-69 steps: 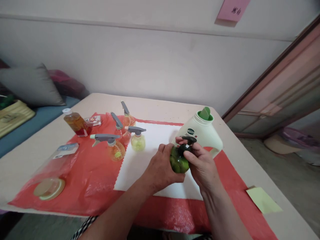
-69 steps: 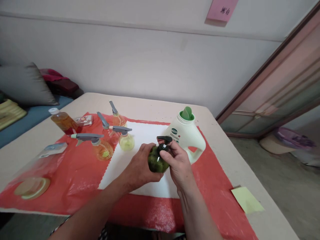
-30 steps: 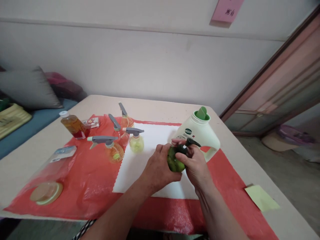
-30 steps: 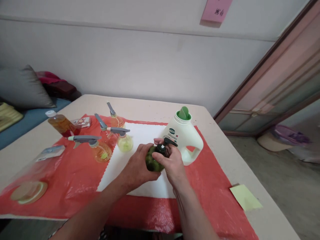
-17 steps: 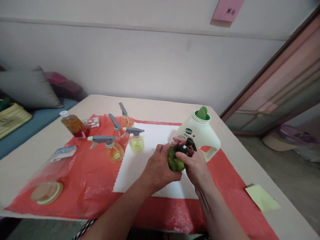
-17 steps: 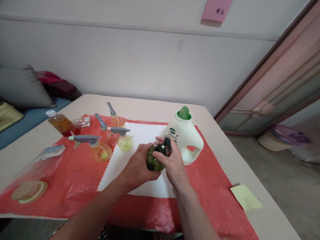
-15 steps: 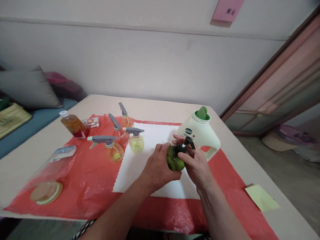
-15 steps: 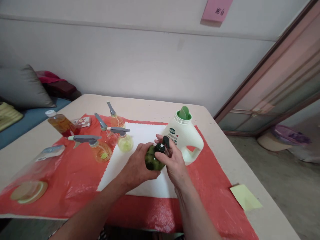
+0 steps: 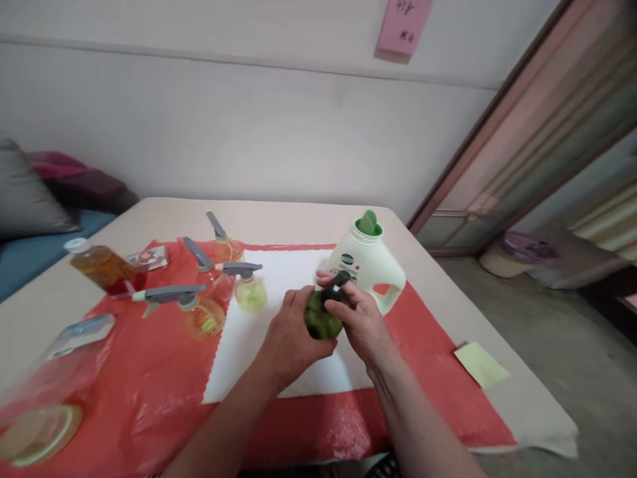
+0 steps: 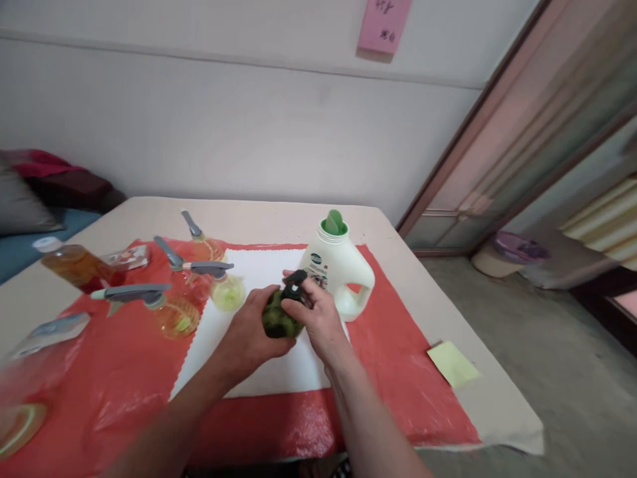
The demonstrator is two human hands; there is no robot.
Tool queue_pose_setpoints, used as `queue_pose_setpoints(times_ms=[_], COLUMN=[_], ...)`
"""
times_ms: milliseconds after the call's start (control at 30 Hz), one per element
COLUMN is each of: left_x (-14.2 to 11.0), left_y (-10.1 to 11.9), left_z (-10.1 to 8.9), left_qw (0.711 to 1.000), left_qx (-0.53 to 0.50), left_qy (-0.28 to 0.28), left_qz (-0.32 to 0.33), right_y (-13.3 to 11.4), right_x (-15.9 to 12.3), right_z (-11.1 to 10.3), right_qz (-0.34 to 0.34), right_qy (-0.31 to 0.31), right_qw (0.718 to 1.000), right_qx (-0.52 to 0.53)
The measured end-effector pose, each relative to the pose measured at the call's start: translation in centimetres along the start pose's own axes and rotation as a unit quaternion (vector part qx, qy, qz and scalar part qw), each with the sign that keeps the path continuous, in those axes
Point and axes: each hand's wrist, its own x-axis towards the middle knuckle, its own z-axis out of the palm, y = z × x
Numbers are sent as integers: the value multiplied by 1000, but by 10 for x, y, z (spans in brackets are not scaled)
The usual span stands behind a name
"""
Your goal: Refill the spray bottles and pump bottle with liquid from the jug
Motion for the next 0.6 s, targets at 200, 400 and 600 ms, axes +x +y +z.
queue_pose_setpoints(times_ms=[200, 400, 600], left_x=[-1, -2, 3], left_y=[3, -12, -20], left_z=[0, 0, 0], left_qw=[998, 990, 994], left_qx=[-45, -130, -106], left_qy=[-26, -19, 36], left_qz=[-19, 49, 6], right_y=[-10, -58, -90], right_x=[-2, -10, -18], right_z=[2, -28, -83], right_qz=[-14, -100, -276], right_qy=[9, 117, 392], right_qw=[1000, 988, 866], right_qx=[-6, 5, -144])
